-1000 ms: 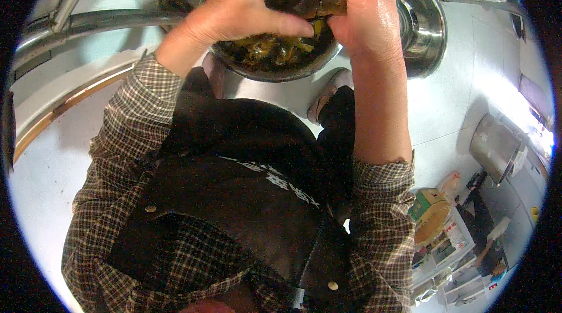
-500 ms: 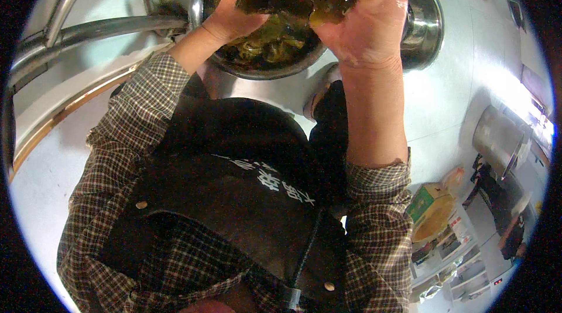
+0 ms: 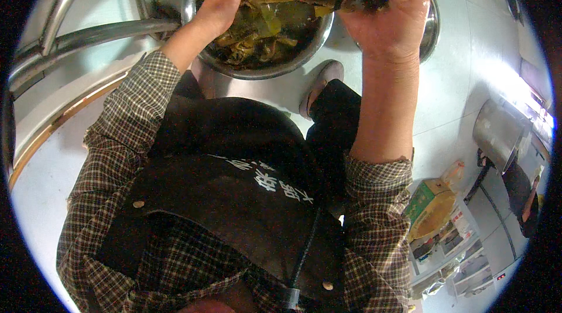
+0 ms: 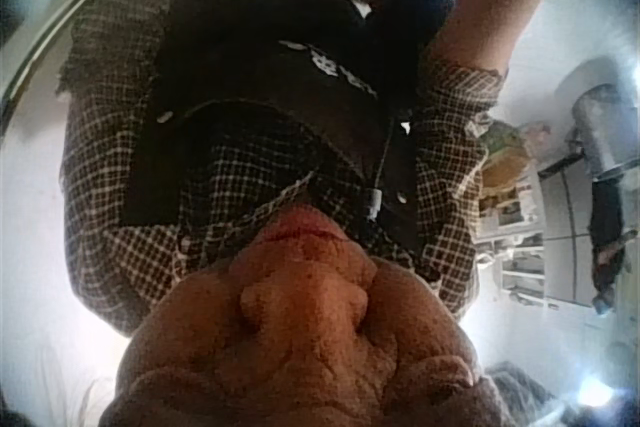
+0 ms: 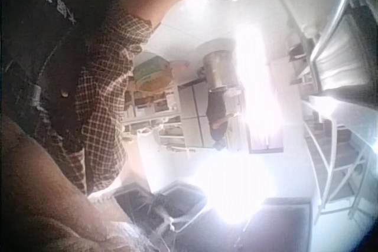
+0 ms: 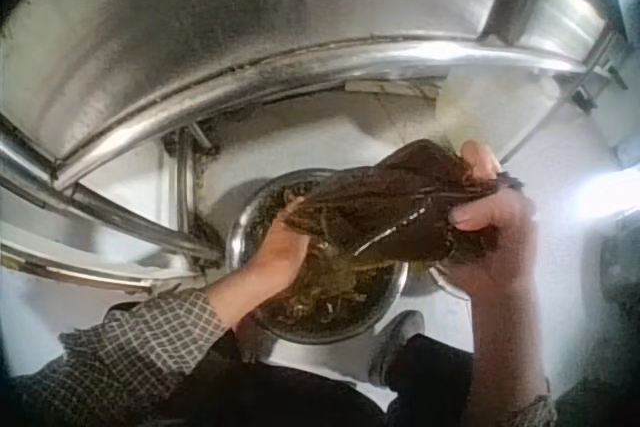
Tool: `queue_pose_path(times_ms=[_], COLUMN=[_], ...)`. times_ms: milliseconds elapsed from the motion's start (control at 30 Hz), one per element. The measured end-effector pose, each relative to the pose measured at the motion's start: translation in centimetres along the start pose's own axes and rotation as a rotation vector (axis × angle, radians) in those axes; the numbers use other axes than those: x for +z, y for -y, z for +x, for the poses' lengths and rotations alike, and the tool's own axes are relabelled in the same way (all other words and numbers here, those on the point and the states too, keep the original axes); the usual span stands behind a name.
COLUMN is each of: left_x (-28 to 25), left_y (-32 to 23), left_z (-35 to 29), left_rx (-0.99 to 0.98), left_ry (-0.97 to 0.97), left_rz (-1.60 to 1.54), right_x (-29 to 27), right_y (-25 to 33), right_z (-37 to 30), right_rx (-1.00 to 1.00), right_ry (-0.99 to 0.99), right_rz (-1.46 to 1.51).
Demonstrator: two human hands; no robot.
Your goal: The person washes large sheets of seaweed in a metal bowl filled with water. They repeatedly submerge, lift, and rub the seaweed by hand, occasionally transferring pieces to a second bowl. The task continues with the same repetitive motions.
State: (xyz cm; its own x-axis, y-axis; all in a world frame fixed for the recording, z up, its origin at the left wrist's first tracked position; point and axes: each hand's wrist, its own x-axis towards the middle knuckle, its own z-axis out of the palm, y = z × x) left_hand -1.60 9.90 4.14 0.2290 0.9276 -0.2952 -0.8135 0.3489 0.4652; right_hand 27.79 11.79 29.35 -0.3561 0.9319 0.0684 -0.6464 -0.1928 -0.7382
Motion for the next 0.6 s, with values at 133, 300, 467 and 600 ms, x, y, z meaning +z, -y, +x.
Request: queue_pose_path(times_ms=[133, 300, 467, 600], left_x=[4.9, 14.1, 17.0, 15.7], left_y=[-1.0, -6.3, -8.1, -7.9], left_z=[-0.3, -3.4, -3.1, -2.7], left_rx=[0.117, 0.256, 0.034, 0.041], left_ry=[0.096, 0.212, 0.038, 0.138], left_rz=[0.466, 0.776, -0.024, -0.080], right_x=[-1.1, -1.7, -0.7, 4.1], right_y=[0.3, -2.7, -4.9, -5.4], right_z=[-0.6, -0.4, -0.7, 0.5], right_rx=[0.146, 0.386, 0.553, 0.708], right_ry=[-0.340, -0.399, -0.332, -0.332], right_rz=[-0.349, -0.509, -0.940, -0.298])
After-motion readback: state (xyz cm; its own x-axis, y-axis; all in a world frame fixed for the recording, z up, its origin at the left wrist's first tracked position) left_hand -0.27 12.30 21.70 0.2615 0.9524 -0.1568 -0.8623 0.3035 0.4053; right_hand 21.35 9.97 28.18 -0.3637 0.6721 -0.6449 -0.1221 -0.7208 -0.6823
